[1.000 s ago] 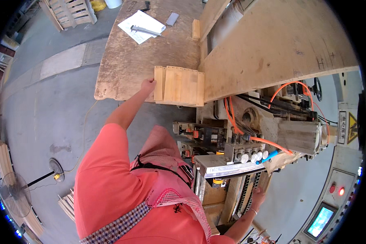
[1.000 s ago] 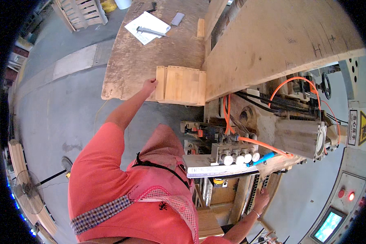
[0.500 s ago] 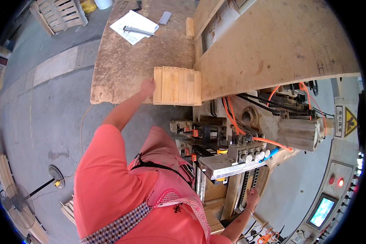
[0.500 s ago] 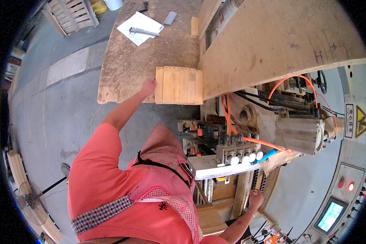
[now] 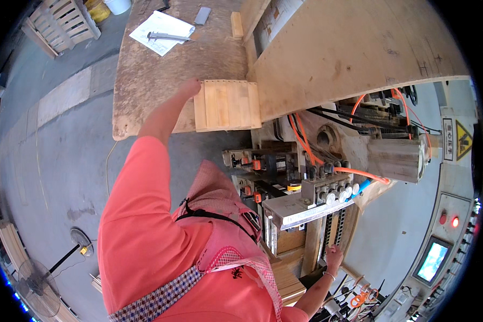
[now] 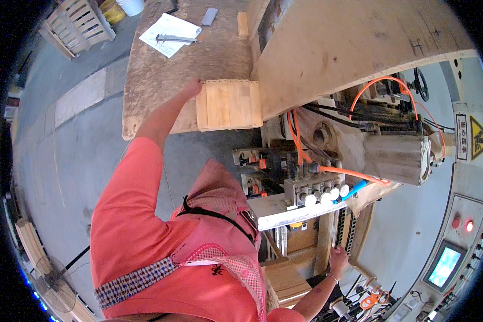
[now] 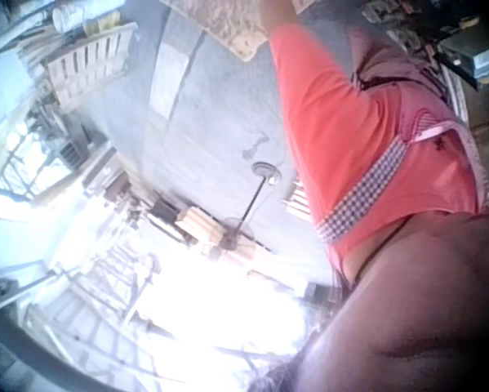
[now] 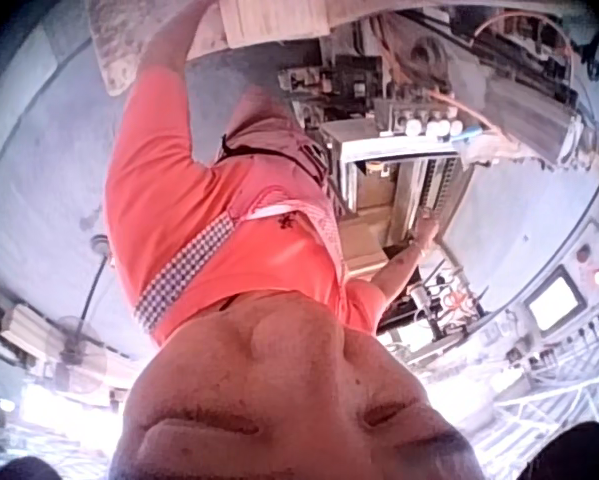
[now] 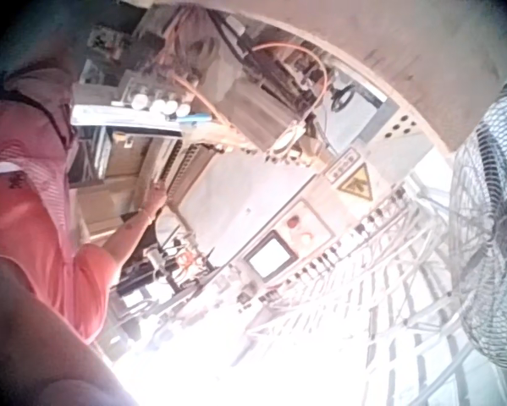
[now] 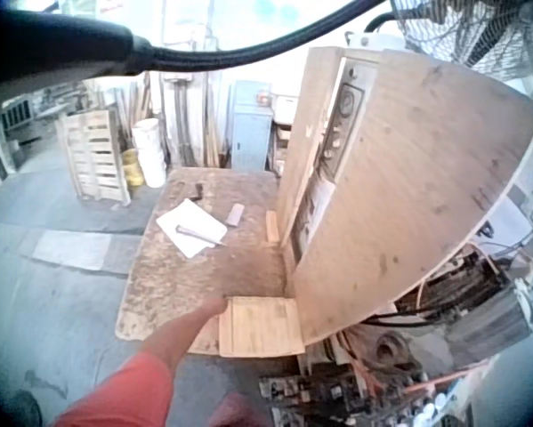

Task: The person operates a woodworking machine to process small wooden blocks. They repeatedly pick up blocks from a stack, feed them into the machine's mechanism, and then place the processed pieces onto a growing pile on a nearby table.

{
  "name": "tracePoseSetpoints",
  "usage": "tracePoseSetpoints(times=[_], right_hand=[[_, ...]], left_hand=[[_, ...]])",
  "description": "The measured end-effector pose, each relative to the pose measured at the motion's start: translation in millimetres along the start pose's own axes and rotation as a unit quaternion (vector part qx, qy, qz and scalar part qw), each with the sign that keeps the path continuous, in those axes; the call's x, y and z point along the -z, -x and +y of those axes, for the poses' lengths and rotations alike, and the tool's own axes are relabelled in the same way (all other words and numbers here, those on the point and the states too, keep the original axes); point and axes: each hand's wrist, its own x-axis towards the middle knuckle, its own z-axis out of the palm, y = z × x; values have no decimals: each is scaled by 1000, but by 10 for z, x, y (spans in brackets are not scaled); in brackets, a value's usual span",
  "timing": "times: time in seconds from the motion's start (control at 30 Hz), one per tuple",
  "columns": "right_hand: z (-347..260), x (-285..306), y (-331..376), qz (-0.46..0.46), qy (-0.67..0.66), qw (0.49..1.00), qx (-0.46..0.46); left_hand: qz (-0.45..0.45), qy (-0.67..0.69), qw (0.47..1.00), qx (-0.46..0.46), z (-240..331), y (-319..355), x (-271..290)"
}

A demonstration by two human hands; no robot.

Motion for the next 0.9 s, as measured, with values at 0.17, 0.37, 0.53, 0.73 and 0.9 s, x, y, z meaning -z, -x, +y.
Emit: tracePoseSetpoints(times=[0.17,0.37,0.53,0.73,0.9], right_hand=[[-140,84,124,-6,14,1000,-7],[-71,65,120,-3,1,1000,1],[63,58,-96,18,14,999,46],[164,92,-784,86,87,990,72],[-96,398,-1646,218,-48,971,88]], left_hand=[[51,-22,997,50,230,193,169],[22,-30,998,41,178,150,130],[73,-72,994,38,-499,-65,-146],[201,373,898,119,-1030,579,-769],[118,338,921,153,-166,1998,-939]])
